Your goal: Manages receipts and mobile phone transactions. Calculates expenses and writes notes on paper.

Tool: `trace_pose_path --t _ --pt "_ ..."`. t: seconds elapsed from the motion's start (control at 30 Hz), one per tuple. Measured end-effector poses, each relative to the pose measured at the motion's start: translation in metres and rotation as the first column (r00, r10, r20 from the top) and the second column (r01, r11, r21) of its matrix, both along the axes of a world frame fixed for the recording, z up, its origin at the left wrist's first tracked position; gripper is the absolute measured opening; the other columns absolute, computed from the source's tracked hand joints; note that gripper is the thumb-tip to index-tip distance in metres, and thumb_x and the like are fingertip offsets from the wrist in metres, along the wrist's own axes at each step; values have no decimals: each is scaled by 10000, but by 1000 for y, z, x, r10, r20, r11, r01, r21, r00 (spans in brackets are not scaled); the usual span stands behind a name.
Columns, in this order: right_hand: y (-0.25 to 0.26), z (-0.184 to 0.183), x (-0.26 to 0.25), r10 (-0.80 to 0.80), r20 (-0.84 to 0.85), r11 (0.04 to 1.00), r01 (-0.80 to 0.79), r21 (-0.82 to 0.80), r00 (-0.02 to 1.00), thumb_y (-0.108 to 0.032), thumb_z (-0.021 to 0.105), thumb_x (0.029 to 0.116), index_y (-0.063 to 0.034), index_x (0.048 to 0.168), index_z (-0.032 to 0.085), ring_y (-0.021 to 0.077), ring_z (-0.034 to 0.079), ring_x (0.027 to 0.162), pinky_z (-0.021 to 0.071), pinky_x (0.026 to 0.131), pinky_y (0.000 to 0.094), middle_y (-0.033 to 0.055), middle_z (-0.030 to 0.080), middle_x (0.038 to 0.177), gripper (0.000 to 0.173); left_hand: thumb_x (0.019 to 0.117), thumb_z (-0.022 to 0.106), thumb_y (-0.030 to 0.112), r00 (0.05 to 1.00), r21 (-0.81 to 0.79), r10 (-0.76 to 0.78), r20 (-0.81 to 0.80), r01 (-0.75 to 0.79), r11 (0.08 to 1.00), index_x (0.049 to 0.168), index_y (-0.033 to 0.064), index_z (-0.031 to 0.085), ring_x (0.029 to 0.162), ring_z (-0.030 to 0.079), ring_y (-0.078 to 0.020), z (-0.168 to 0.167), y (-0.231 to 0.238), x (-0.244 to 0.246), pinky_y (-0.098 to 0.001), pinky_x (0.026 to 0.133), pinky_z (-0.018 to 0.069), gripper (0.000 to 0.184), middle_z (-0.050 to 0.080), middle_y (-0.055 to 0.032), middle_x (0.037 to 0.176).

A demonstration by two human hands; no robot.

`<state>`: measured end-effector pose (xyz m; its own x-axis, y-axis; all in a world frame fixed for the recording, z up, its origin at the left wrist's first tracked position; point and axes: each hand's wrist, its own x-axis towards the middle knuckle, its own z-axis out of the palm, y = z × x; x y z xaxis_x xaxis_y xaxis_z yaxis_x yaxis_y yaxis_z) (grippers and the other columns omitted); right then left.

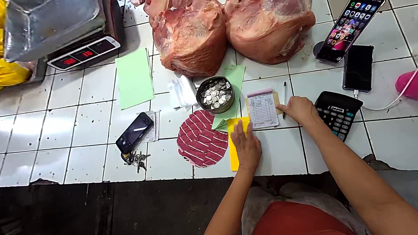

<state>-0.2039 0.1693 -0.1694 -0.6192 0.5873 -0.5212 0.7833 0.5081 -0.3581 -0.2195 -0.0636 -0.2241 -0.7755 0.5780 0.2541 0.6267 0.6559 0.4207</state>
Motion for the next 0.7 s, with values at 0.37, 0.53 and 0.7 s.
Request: trace_pose_path --t 0.37,0.53,0.7 --pt "4 -10 1 -602 -576 757 167 -631 552 32 660 926 -43 975 567 31 631 594 569 608 204 -26 652 729 129 992 630 294 897 -20 -418 146 425 905 1346 177 686 1372 533 -351 -5 44 -43 -555 1066 427 377 585 -106 1478" --pt "-24 -48 -15 -612 -675 774 135 -619 412 -68 506 1022 -50 1124 531 -3 667 738 560 676 169 -21 699 924 106 1001 611 340 950 25 -307 55 306 952 1287 188 730 1314 588 -338 -16 53 -24 -527 990 479 345 631 -98 1424" --pt "-26 -68 -28 -389 -866 912 265 -314 313 -17 543 837 -135 754 452 -37 454 529 392 526 141 -100 476 616 170 1025 566 362 950 -19 -312 30 312 950 1308 203 719 1321 584 -323 -17 52 -23 -500 1005 468 359 628 -88 1431"
